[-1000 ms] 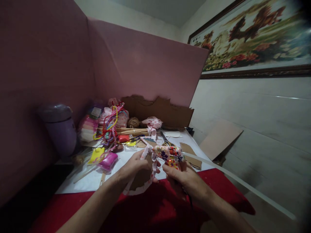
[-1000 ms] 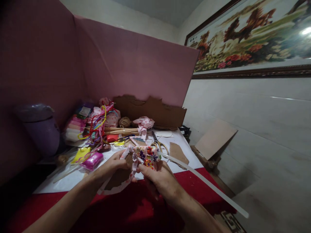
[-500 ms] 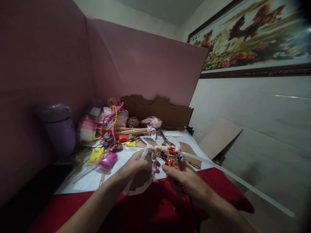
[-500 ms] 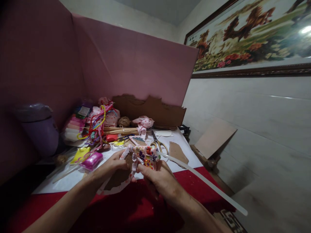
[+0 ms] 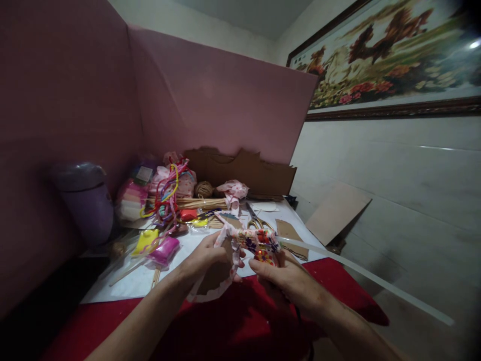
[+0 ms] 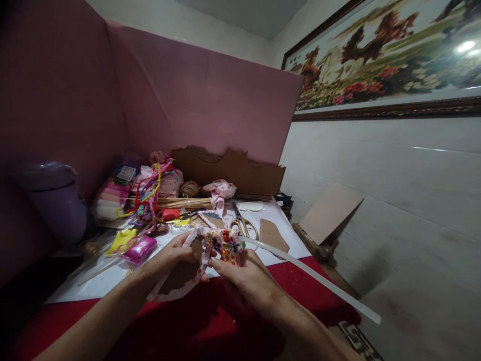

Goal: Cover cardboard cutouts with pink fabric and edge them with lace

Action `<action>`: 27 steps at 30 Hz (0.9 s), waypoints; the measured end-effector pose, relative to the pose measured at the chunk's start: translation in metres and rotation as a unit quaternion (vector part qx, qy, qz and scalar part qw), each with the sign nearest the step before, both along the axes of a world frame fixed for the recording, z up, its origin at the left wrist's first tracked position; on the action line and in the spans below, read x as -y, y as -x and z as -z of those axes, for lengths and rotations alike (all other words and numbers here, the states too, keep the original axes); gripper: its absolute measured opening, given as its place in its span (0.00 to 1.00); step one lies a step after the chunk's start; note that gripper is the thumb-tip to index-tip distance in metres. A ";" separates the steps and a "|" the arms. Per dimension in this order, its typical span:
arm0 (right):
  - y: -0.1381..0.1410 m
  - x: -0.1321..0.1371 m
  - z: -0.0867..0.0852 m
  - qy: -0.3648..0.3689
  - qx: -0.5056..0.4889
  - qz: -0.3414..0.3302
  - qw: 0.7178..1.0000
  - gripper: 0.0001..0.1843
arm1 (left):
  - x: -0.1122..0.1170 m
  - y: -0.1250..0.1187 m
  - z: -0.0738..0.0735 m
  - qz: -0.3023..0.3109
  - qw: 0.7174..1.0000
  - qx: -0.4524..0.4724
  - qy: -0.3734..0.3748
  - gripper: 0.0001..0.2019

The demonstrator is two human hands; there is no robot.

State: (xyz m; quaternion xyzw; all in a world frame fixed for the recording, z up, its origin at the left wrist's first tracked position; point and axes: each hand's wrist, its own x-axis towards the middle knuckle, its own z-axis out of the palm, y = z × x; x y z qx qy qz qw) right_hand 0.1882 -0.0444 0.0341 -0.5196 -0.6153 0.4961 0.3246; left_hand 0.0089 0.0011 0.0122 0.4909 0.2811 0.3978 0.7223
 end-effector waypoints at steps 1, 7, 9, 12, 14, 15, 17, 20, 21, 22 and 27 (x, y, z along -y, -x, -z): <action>-0.001 0.000 0.001 0.006 -0.005 -0.006 1.000 0.28 | 0.000 0.000 0.000 -0.002 1.000 0.001 0.003 0.19; -0.009 0.002 0.005 0.022 -0.074 -0.034 0.996 0.27 | -0.003 0.000 0.004 0.005 0.999 0.038 -0.002 0.19; -0.011 0.003 0.003 0.035 -0.140 -0.035 0.989 0.23 | -0.003 0.001 0.006 0.013 0.999 0.045 -0.003 0.19; -0.014 0.003 -0.002 0.058 -0.259 -0.025 0.964 0.18 | -0.004 0.002 0.007 0.025 0.999 0.048 -0.003 0.19; -0.017 0.002 -0.008 0.058 -0.307 -0.023 0.950 0.17 | -0.004 0.003 0.007 0.027 0.999 0.045 0.004 0.20; -0.018 0.001 -0.011 0.052 -0.320 -0.024 0.946 0.17 | -0.004 0.003 0.007 0.028 0.999 0.043 0.008 0.20; -0.019 -0.001 -0.018 0.033 -0.337 -0.033 0.940 0.16 | -0.005 0.003 0.007 0.031 0.999 0.037 0.015 0.20; -0.016 -0.003 -0.030 0.010 -0.352 -0.066 0.933 0.15 | -0.005 0.003 0.009 0.043 0.998 0.036 0.010 0.19; -0.014 -0.004 -0.035 0.004 -0.356 -0.077 0.931 0.15 | -0.005 0.003 0.009 0.047 0.998 0.039 0.008 0.19; -0.011 -0.004 -0.040 -0.003 -0.359 -0.085 0.929 0.15 | -0.005 0.003 0.009 0.050 0.998 0.039 0.009 0.19; -0.016 -0.013 -0.056 -0.111 -0.327 -0.023 0.938 0.20 | -0.005 0.003 0.008 0.038 0.999 0.020 0.020 0.20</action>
